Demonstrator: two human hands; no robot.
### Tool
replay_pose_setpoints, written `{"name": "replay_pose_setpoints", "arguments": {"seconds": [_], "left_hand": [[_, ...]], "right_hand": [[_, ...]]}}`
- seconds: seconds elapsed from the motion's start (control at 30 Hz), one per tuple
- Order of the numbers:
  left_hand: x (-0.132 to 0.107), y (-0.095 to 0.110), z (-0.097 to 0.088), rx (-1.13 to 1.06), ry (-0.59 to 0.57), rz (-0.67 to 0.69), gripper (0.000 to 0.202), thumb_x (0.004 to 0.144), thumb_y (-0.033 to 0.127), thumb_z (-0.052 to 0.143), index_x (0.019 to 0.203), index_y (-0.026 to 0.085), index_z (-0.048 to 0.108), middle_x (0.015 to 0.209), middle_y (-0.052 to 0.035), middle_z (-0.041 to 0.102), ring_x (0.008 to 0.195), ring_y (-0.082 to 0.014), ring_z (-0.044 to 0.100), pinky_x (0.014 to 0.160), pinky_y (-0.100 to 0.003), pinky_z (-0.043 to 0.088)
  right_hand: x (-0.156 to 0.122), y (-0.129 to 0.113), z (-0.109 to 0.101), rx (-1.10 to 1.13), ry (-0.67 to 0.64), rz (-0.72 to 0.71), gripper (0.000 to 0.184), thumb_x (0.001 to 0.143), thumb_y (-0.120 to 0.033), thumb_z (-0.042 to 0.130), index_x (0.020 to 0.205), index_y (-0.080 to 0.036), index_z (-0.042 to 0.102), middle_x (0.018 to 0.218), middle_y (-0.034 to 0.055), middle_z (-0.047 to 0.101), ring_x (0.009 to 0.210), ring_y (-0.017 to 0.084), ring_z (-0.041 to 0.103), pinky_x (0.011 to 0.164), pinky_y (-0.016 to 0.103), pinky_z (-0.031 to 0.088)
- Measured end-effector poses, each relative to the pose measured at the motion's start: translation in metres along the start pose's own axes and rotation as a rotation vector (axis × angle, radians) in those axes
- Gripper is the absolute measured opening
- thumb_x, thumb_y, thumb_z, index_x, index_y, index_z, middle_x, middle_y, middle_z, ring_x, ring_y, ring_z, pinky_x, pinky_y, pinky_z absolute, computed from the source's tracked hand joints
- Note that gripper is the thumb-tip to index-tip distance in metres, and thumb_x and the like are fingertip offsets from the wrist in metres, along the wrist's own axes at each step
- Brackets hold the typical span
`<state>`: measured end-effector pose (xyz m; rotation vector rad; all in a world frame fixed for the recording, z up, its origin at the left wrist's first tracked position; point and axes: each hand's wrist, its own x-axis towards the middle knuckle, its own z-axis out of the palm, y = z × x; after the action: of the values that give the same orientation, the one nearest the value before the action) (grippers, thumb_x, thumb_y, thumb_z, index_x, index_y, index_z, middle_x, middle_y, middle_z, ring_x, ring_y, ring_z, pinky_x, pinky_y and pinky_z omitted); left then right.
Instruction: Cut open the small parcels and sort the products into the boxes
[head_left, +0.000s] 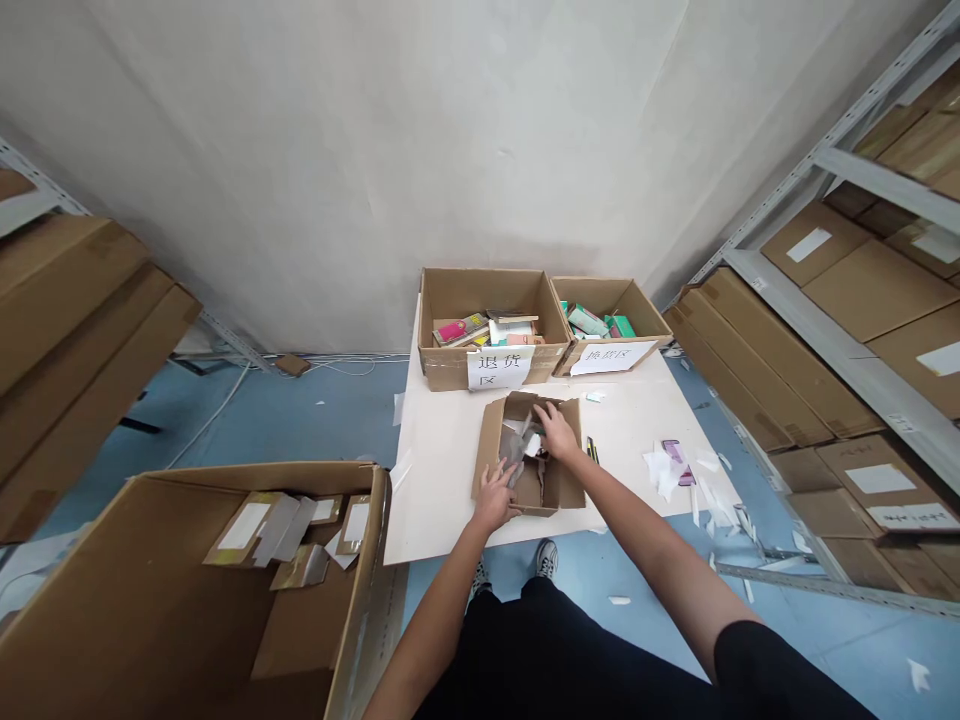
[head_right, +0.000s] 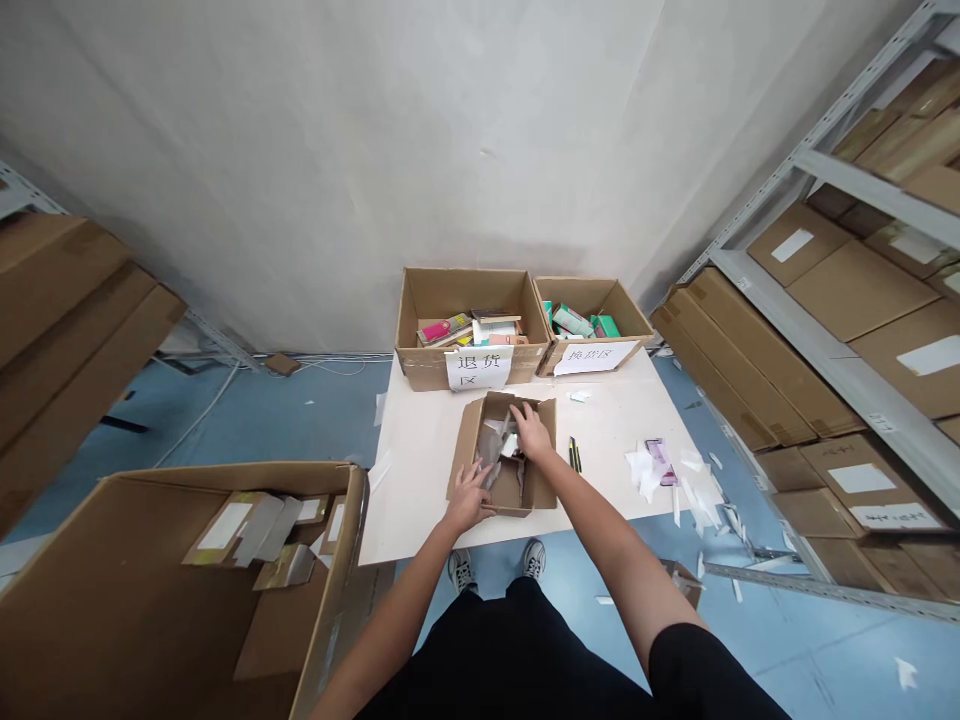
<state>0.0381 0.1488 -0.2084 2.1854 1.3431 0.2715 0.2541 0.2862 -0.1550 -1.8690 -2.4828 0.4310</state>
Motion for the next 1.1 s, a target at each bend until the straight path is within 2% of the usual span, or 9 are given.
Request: {"name": "replay_pose_setpoints", "arguments": {"seconds": [0.1, 0.17, 0.3, 0.43, 0.53, 0.67, 0.73, 0.83, 1.1], "left_hand": [[0.0, 0.001, -0.001, 0.003, -0.003, -0.02, 0.018, 0.074, 0.042, 0.09, 0.077, 0.027, 0.081, 0.167, -0.0027, 0.042, 0.162, -0.0343, 0.017, 0.129, -0.064, 0.006], [-0.001, 0.001, -0.001, 0.002, -0.01, -0.036, 0.018, 0.074, 0.043, 0.089, 0.078, 0.027, 0.081, 0.167, -0.0027, 0.043, 0.162, -0.0343, 0.017, 0.129, -0.064, 0.006], [-0.001, 0.0, -0.002, 0.002, -0.014, -0.055, 0.019, 0.075, 0.044, 0.089, 0.08, 0.027, 0.081, 0.167, -0.0023, 0.043, 0.162, -0.0344, 0.017, 0.129, -0.064, 0.006], [0.0, 0.002, -0.003, 0.008, -0.031, -0.073, 0.019, 0.076, 0.044, 0.088, 0.084, 0.028, 0.082, 0.168, -0.002, 0.042, 0.163, -0.0337, 0.015, 0.13, -0.063, 0.006], [-0.003, 0.004, 0.0, 0.022, 0.014, -0.087, 0.021, 0.076, 0.043, 0.088, 0.091, 0.029, 0.083, 0.172, -0.0014, 0.032, 0.163, -0.0351, 0.012, 0.13, -0.063, 0.008], [-0.009, 0.006, 0.005, 0.063, 0.128, -0.16, 0.027, 0.072, 0.046, 0.09, 0.091, 0.027, 0.084, 0.176, 0.0004, 0.019, 0.163, -0.0419, 0.003, 0.13, -0.065, 0.013], [-0.01, 0.005, 0.006, 0.068, 0.12, -0.223, 0.029, 0.073, 0.052, 0.087, 0.085, 0.026, 0.084, 0.175, 0.0, 0.023, 0.162, -0.0444, 0.003, 0.129, -0.066, 0.015], [-0.007, 0.004, 0.002, 0.078, 0.077, -0.3, 0.035, 0.078, 0.059, 0.081, 0.081, 0.025, 0.084, 0.173, -0.0016, 0.031, 0.161, -0.0462, 0.006, 0.128, -0.068, 0.016], [-0.009, -0.01, -0.009, 0.126, 0.144, -0.369, 0.038, 0.08, 0.061, 0.077, 0.08, 0.023, 0.082, 0.167, -0.0065, 0.042, 0.161, -0.0464, 0.009, 0.128, -0.068, 0.016]], "right_hand": [[0.015, 0.003, -0.018, -0.051, -0.041, 0.06, 0.066, 0.083, -0.005, 0.062, 0.147, -0.021, 0.055, 0.146, 0.017, 0.055, 0.129, 0.031, 0.052, 0.106, 0.039, 0.047], [0.016, 0.001, -0.015, -0.086, -0.054, 0.052, 0.055, 0.085, -0.006, 0.062, 0.137, -0.021, 0.063, 0.132, 0.0151, 0.063, 0.125, 0.03, 0.052, 0.105, 0.037, 0.047], [0.003, -0.006, 0.003, -0.066, 0.05, 0.051, 0.055, 0.091, -0.017, 0.06, 0.146, -0.017, 0.057, 0.139, 0.0179, 0.06, 0.132, 0.033, 0.045, 0.11, 0.04, 0.042], [-0.01, -0.015, 0.019, -0.022, 0.084, 0.061, 0.076, 0.089, -0.032, 0.066, 0.159, -0.016, 0.041, 0.15, 0.019, 0.049, 0.145, 0.038, 0.033, 0.119, 0.049, 0.032], [-0.014, -0.023, 0.033, -0.01, 0.045, 0.016, 0.089, 0.081, -0.029, 0.077, 0.161, -0.02, 0.038, 0.15, 0.0174, 0.047, 0.148, 0.038, 0.03, 0.121, 0.049, 0.031], [-0.014, -0.035, 0.044, -0.009, 0.035, 0.073, 0.071, 0.084, -0.016, 0.069, 0.151, -0.025, 0.049, 0.146, 0.0163, 0.05, 0.141, 0.035, 0.039, 0.112, 0.046, 0.043], [-0.011, -0.041, 0.038, 0.003, 0.016, 0.09, 0.065, 0.085, -0.011, 0.064, 0.147, -0.025, 0.053, 0.142, 0.0161, 0.053, 0.138, 0.034, 0.042, 0.107, 0.043, 0.047], [-0.005, -0.049, 0.011, 0.015, 0.024, 0.055, 0.063, 0.084, -0.008, 0.063, 0.145, -0.024, 0.056, 0.14, 0.0165, 0.054, 0.142, 0.034, 0.037, 0.104, 0.039, 0.049], [-0.009, -0.08, -0.066, 0.123, 0.045, -0.253, 0.076, 0.078, -0.005, 0.067, 0.147, -0.032, 0.054, 0.133, 0.0095, 0.055, 0.143, 0.03, 0.035, 0.112, 0.04, 0.044]]}}
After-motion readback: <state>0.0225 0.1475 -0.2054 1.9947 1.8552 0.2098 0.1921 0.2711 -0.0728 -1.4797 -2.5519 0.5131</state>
